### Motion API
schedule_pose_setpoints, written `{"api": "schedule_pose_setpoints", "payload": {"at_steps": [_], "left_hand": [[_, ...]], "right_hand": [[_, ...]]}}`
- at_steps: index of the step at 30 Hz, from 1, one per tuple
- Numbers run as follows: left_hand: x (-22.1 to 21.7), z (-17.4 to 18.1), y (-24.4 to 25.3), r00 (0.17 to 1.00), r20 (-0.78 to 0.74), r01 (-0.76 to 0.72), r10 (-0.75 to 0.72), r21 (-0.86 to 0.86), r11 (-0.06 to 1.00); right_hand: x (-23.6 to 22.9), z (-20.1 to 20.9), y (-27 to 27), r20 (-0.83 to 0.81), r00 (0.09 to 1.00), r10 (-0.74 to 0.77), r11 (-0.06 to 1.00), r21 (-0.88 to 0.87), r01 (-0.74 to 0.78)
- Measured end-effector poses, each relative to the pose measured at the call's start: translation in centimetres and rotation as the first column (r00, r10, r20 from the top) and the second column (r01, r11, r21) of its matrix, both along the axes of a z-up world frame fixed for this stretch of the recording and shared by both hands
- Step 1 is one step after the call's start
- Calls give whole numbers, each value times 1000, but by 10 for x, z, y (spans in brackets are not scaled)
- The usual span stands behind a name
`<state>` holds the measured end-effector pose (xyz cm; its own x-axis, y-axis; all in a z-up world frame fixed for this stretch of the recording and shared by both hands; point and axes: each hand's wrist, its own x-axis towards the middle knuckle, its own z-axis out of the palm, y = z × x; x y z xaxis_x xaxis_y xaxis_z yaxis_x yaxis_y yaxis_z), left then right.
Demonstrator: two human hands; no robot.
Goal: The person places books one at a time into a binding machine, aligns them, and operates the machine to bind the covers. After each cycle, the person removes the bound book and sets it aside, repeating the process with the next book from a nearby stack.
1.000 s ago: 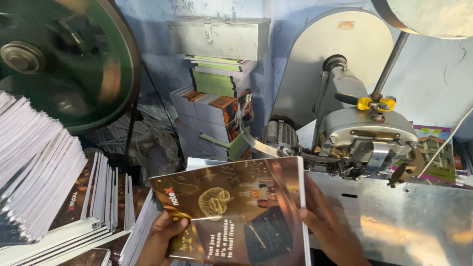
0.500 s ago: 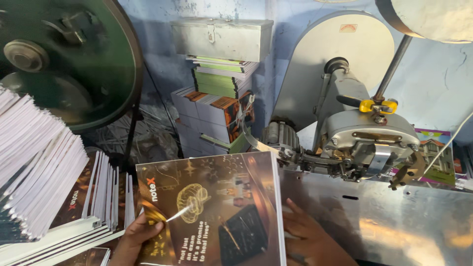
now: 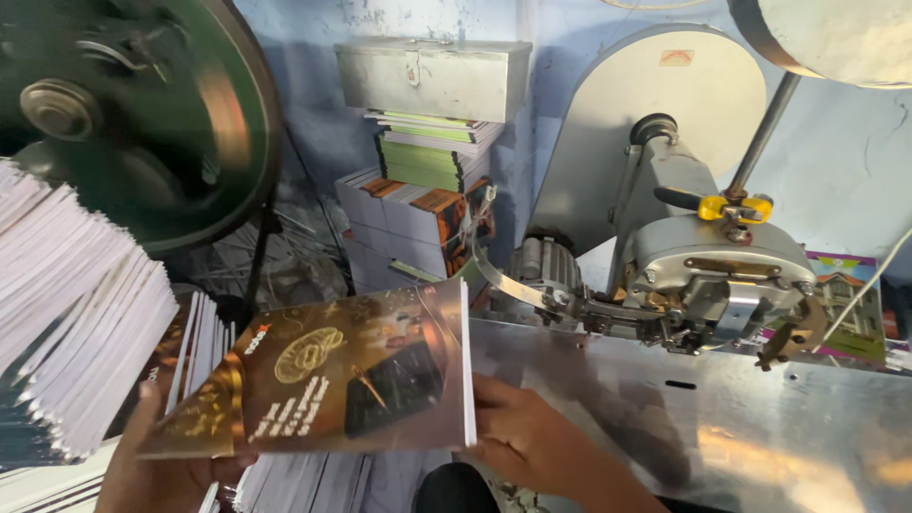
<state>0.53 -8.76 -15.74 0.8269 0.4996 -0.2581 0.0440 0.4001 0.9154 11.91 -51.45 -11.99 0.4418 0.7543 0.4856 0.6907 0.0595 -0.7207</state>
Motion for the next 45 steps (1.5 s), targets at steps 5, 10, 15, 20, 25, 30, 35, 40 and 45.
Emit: {"api": "schedule_pose_setpoints", "payload": {"at_steps": [5, 10, 15, 20, 25, 30, 35, 40, 45], "left_hand": [[5, 27, -10, 910, 271, 297, -314, 103, 949], [44, 27, -12, 957, 20, 271, -289, 296, 916], [100, -15, -7, 970, 34, 196, -239, 465, 863], [143, -38, -12, 980, -114, 185, -165, 828, 529], [154, -62, -36, 974, -74, 197, -212, 738, 646], [168, -92, -52, 991, -45, 122, -128, 711, 693], [172, -97, -64, 982, 59, 97, -177, 646, 757], [170, -93, -78, 993, 76, 1, -90, 757, 654], [166, -95, -91, 984, 166, -92, -73, 804, 588]], "right_hand": [[20, -13, 21, -82, 997, -15, 988, 149, 27], [37, -31, 16, -440, 898, 19, 981, 180, 67], [64, -62, 8, -488, 860, -151, 964, 119, 236], [98, -94, -1, -613, 760, -216, 950, 47, 308], [108, -105, -6, -651, 680, -337, 919, -70, 388], [108, -107, -8, -689, 577, -439, 860, -135, 493], [111, -117, -15, -567, 577, -588, 799, -298, 522], [123, -125, -20, -587, 564, -581, 807, -326, 492], [115, -111, -22, -481, 567, -669, 741, -366, 563]]}}
